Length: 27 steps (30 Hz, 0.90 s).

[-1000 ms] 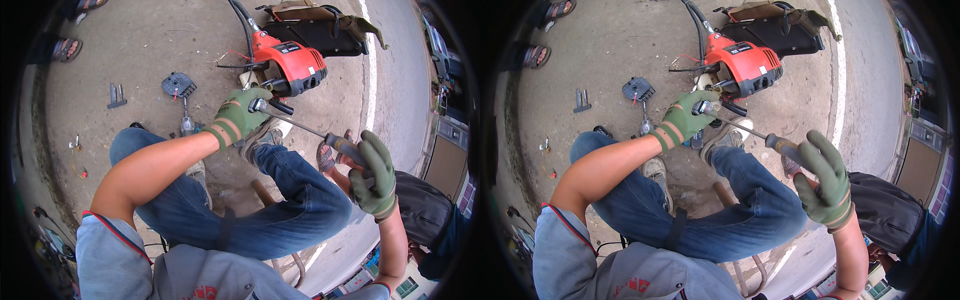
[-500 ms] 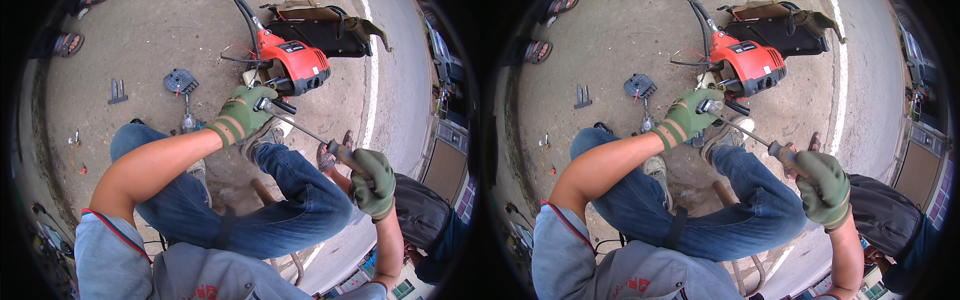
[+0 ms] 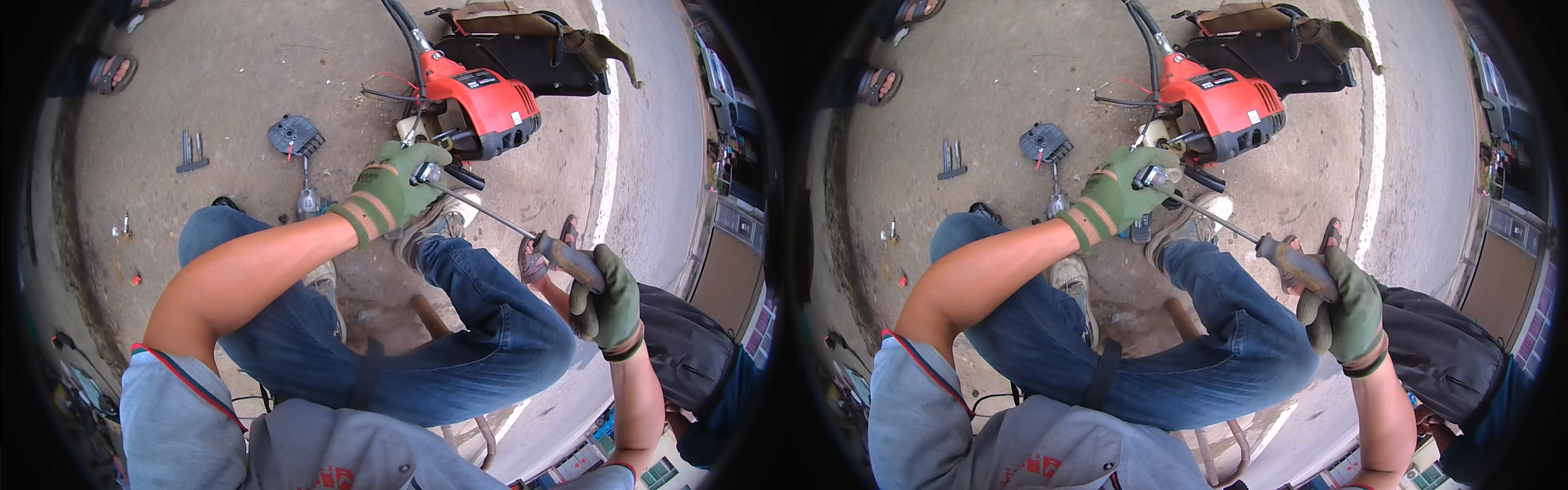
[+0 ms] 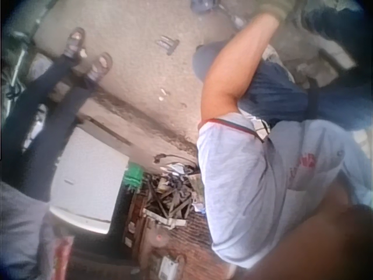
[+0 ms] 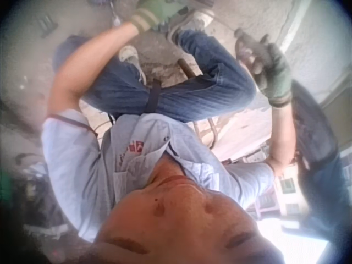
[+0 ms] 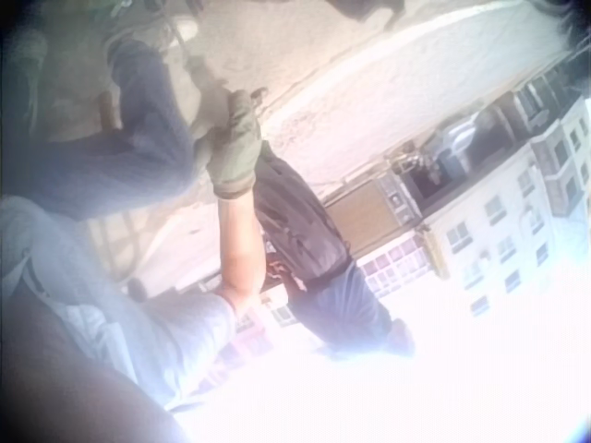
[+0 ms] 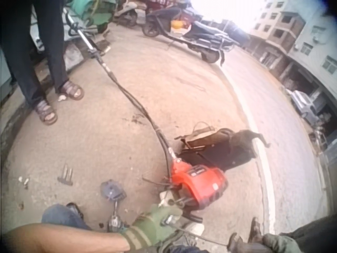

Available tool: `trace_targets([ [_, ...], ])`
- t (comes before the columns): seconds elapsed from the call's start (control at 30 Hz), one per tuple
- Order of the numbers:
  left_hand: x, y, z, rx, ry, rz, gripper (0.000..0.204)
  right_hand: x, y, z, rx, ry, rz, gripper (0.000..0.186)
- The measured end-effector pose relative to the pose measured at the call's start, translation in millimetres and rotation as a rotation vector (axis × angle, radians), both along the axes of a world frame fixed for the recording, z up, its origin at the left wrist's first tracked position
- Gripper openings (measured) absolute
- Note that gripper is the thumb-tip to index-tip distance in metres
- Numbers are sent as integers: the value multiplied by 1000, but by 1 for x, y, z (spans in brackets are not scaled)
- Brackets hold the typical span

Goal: The person disassembles a small engine carburetor using a cordless impact driver and a screwdriver, removes the unit, and then reassembles it back onto the engine. The person handles the carburetor, engine cover, and various fasteners during the process.

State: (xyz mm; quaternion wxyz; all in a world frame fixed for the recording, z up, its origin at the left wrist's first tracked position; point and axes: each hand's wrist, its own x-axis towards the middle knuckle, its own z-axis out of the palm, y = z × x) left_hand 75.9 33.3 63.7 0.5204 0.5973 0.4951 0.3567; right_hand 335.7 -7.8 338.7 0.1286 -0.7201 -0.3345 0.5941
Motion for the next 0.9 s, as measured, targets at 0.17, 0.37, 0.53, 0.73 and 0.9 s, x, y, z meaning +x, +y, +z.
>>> trace_targets([
  [0.17, 0, 0, -4, -125, -11, 21, 35, -12, -1, -8, 276, -93, 191, 39],
  [0.37, 2, 1, -6, -23, -42, -17, 36, -16, 0, 1, 150, -241, 182, 48],
  [0.53, -1, 1, 6, -40, 31, 1, 38, 1, 8, 1, 128, -24, 161, 44],
  [0.73, 6, 1, -11, -17, -97, 2, 38, 13, -2, -19, 994, -559, 1015, 38],
  [0.9, 2, 1, 2, 259, 71, 73, 37, 17, -2, -13, 48, 69, -32, 42],
])
